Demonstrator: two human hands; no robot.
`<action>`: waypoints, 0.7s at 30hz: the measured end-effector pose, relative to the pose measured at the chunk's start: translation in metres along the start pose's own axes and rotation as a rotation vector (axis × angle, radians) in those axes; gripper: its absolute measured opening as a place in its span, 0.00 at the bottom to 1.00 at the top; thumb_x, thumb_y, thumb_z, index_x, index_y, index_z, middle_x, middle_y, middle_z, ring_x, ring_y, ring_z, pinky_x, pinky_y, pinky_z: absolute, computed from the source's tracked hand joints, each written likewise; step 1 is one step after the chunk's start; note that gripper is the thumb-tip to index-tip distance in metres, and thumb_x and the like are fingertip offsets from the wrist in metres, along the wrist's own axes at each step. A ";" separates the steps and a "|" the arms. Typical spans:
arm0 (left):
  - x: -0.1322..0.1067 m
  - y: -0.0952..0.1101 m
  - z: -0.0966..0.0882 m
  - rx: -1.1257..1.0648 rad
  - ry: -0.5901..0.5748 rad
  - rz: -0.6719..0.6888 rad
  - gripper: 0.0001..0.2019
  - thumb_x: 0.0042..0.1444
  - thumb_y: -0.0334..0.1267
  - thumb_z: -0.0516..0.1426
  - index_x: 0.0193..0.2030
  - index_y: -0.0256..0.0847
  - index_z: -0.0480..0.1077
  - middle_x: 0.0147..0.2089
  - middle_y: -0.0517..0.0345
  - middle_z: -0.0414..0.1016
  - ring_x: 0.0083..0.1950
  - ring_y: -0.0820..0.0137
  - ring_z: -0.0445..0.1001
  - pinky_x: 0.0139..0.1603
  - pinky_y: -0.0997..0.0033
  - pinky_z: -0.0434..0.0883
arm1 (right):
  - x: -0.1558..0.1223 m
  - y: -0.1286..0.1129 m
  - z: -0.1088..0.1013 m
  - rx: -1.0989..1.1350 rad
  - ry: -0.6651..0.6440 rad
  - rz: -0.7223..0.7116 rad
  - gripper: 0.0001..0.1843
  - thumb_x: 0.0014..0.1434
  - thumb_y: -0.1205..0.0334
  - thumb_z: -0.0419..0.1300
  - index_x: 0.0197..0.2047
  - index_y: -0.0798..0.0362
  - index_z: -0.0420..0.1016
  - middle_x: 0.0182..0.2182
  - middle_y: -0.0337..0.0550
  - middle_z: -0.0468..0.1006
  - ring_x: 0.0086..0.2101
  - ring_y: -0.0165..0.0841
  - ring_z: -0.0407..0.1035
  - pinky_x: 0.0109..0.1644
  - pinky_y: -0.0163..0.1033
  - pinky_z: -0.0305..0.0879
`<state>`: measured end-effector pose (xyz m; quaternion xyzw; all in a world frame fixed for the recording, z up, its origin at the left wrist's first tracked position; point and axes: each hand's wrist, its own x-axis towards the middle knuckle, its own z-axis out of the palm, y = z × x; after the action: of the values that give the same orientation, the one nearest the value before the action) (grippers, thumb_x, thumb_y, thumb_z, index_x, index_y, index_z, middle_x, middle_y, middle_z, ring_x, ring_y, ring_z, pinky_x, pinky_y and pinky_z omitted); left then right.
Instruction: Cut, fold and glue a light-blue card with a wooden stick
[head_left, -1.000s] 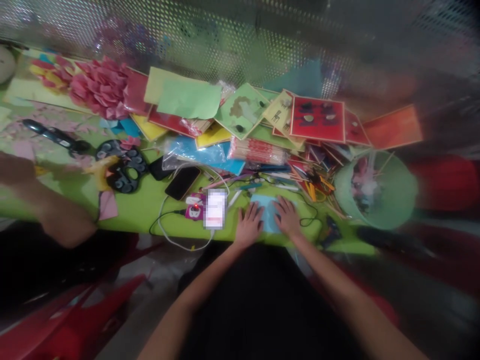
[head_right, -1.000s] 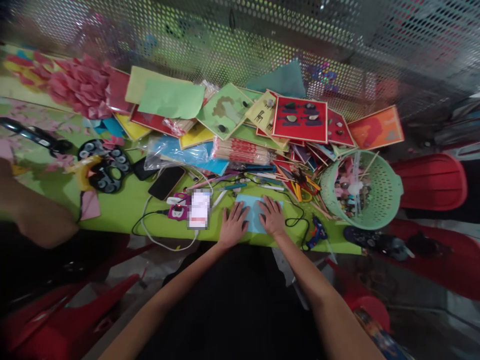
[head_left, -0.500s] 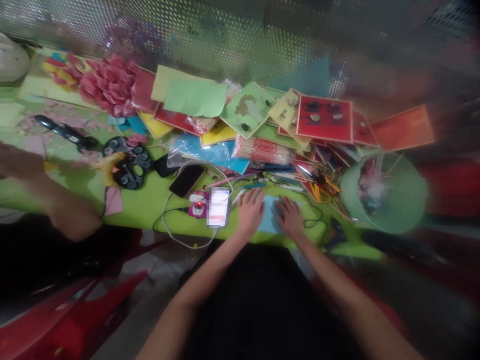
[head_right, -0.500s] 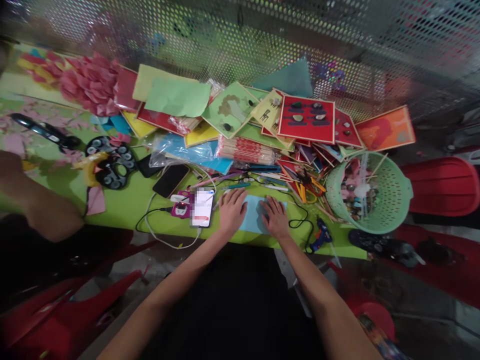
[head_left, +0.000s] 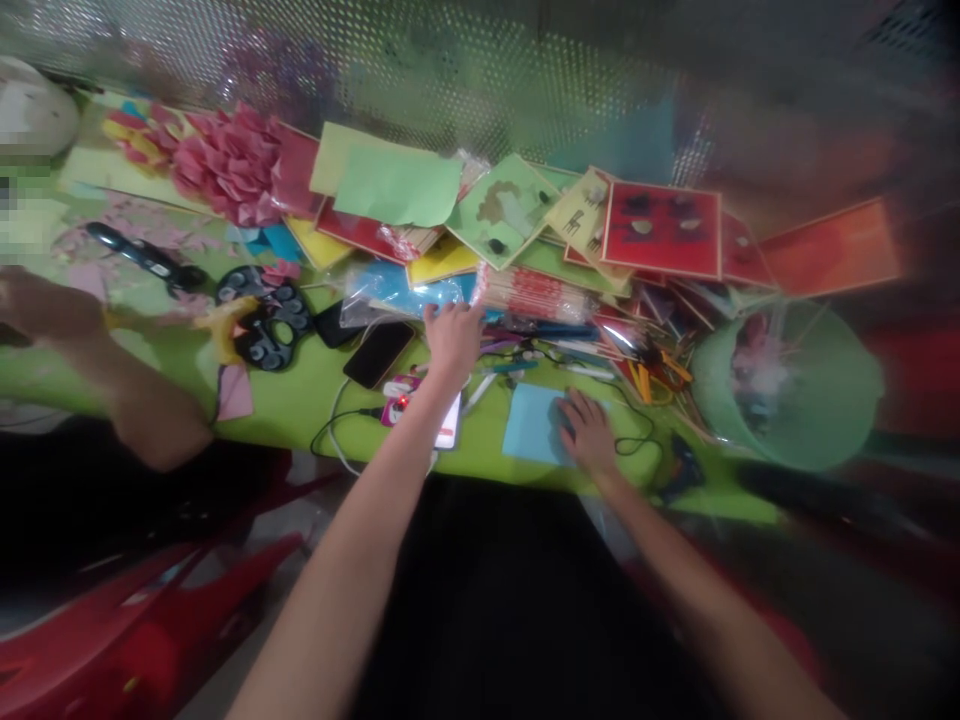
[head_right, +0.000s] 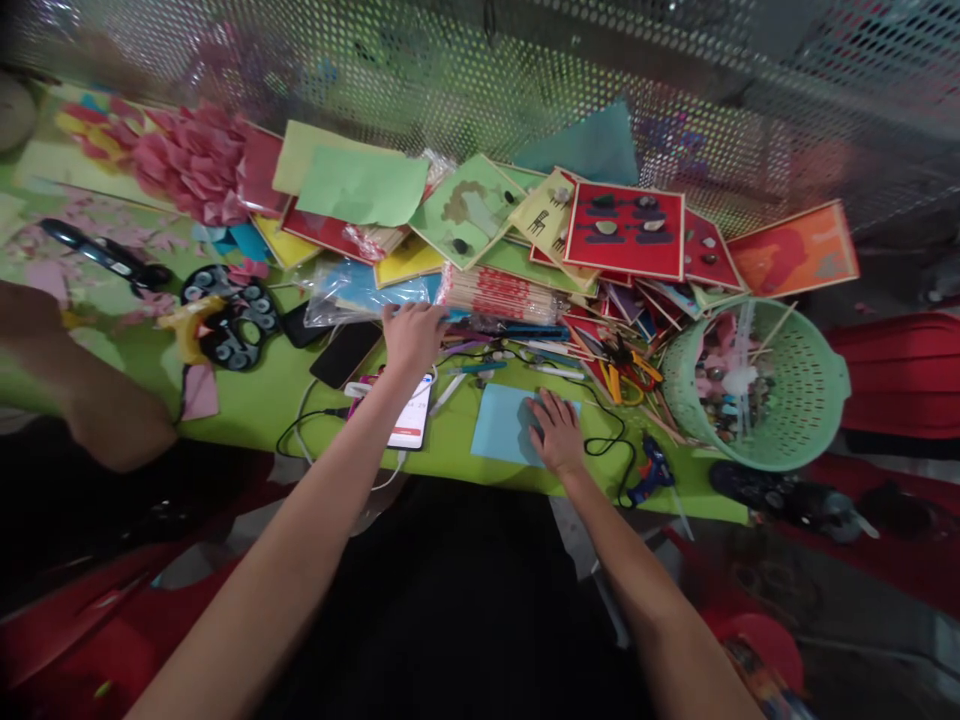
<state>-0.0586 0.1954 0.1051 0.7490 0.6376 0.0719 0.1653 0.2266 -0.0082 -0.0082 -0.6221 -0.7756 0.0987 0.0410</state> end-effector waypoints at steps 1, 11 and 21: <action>0.006 -0.002 -0.003 0.001 0.003 -0.002 0.13 0.68 0.36 0.51 0.45 0.47 0.79 0.50 0.49 0.83 0.54 0.55 0.75 0.65 0.47 0.59 | 0.000 0.000 0.000 0.002 -0.001 0.000 0.30 0.70 0.56 0.54 0.73 0.49 0.63 0.75 0.48 0.57 0.71 0.47 0.54 0.75 0.57 0.49; 0.069 -0.018 -0.033 -0.032 -0.069 -0.042 0.09 0.63 0.41 0.57 0.41 0.44 0.79 0.41 0.51 0.82 0.52 0.55 0.76 0.60 0.54 0.62 | -0.001 0.001 0.002 0.000 0.009 0.010 0.27 0.72 0.54 0.52 0.71 0.49 0.66 0.73 0.49 0.62 0.71 0.46 0.54 0.74 0.56 0.50; 0.087 -0.027 -0.040 -0.025 -0.167 -0.010 0.06 0.58 0.41 0.61 0.38 0.43 0.77 0.40 0.55 0.79 0.49 0.59 0.76 0.51 0.61 0.65 | 0.000 0.003 0.002 0.010 -0.004 0.004 0.28 0.71 0.55 0.52 0.71 0.50 0.66 0.73 0.50 0.62 0.71 0.47 0.54 0.74 0.58 0.50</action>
<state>-0.0816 0.2901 0.1243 0.7473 0.6242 0.0163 0.2273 0.2289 -0.0081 -0.0105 -0.6233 -0.7739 0.1037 0.0422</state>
